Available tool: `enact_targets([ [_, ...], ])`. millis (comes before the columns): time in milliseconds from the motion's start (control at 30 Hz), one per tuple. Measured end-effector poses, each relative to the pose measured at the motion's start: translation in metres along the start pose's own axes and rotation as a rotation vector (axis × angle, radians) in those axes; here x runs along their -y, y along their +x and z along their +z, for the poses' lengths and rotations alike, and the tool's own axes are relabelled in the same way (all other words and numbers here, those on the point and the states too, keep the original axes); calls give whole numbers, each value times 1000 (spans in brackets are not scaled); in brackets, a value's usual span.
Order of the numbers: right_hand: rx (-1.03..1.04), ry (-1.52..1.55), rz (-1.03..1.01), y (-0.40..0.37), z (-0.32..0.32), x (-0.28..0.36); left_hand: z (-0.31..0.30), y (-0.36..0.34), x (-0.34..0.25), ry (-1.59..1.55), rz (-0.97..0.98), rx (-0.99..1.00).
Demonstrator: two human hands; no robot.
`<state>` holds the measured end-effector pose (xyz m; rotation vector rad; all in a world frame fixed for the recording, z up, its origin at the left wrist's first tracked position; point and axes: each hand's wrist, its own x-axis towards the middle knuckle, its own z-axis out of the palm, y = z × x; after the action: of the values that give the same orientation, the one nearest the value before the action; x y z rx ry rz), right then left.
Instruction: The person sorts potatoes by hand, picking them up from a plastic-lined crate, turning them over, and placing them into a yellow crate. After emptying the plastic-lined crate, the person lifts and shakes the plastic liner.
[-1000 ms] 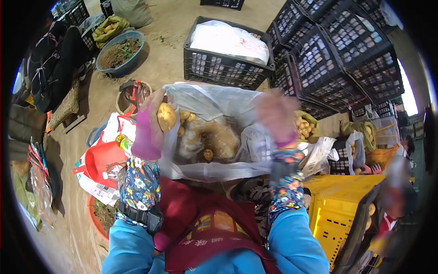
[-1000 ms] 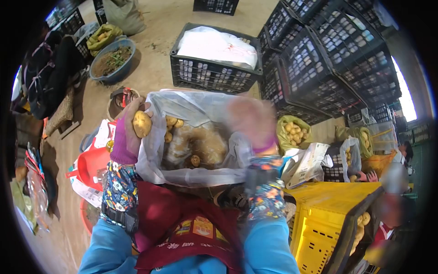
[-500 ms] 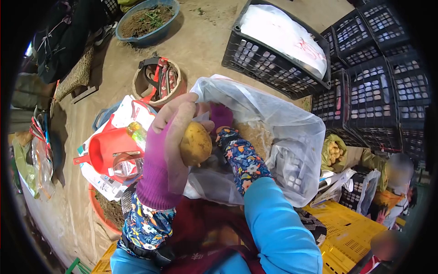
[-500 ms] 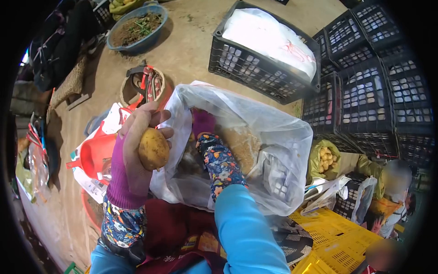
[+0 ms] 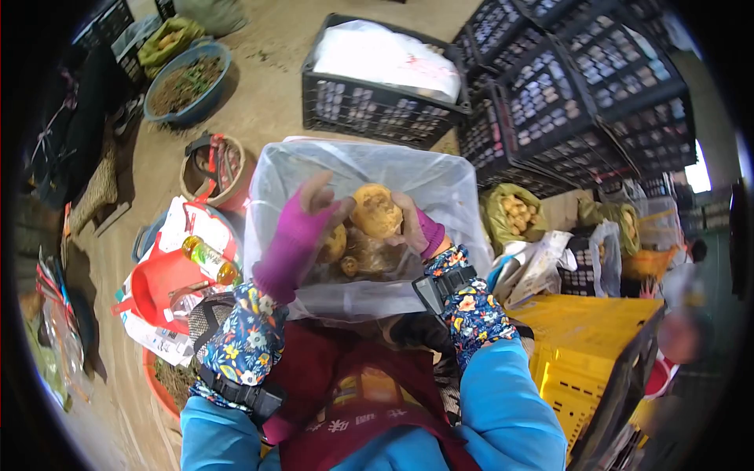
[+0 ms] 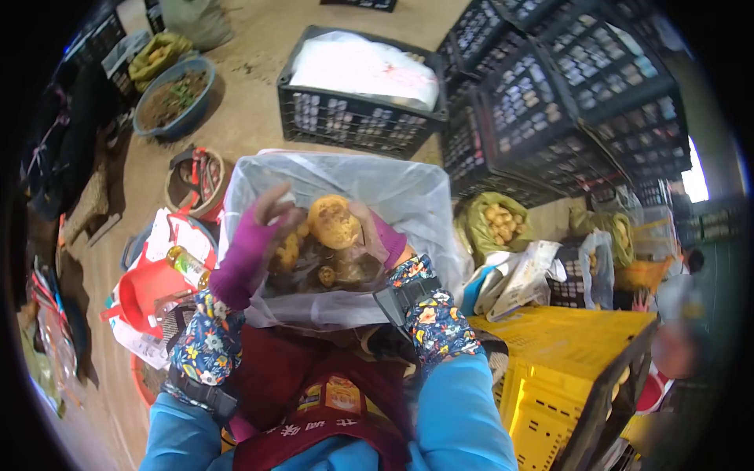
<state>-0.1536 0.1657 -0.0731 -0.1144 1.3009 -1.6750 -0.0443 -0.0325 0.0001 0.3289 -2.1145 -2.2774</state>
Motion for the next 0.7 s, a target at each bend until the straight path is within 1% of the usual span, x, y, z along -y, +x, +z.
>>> enact_targets([
  [33,-26,-63,-5,-14,-2,9,6,-1,-1,-28,33,175],
  [67,-86,-243,-9,-21,-6,15,13,-2,2,-56,63,347],
  [100,-145,-425,-8,-27,-11,22,23,-8,16,-99,-29,350],
  [133,-207,-604,-3,-35,-13,26,28,-15,11,-166,-74,371],
  [167,-381,-669,-136,-51,7,25,33,-20,4,-230,-120,391],
  [200,-495,-844,-323,-59,19,13,36,-24,-1,-293,-166,411],
  [233,-604,-1021,-511,-66,29,2,39,-20,44,-125,152,308],
  [267,-708,-1198,-696,-71,32,-3,37,-22,36,-226,-55,366],
  [333,-747,-1146,-623,-79,23,-6,33,-27,12,-413,-478,469],
  [400,-787,-1084,-555,-77,14,-12,37,-33,10,-503,-466,413],
  [433,-750,-994,-650,-71,5,-17,39,-32,10,-550,-457,382],
  [467,-709,-906,-737,-64,-2,-21,40,-28,16,-382,-229,388],
  [533,-690,-773,-830,-52,-1,-27,34,-16,26,10,244,404],
  [600,-734,-694,-846,-54,36,-19,23,-9,20,489,750,340],
  [667,-619,-801,-660,-76,61,-2,21,-14,25,671,980,310],
  [700,-648,-856,-611,-74,61,0,22,-17,32,585,969,304],
])
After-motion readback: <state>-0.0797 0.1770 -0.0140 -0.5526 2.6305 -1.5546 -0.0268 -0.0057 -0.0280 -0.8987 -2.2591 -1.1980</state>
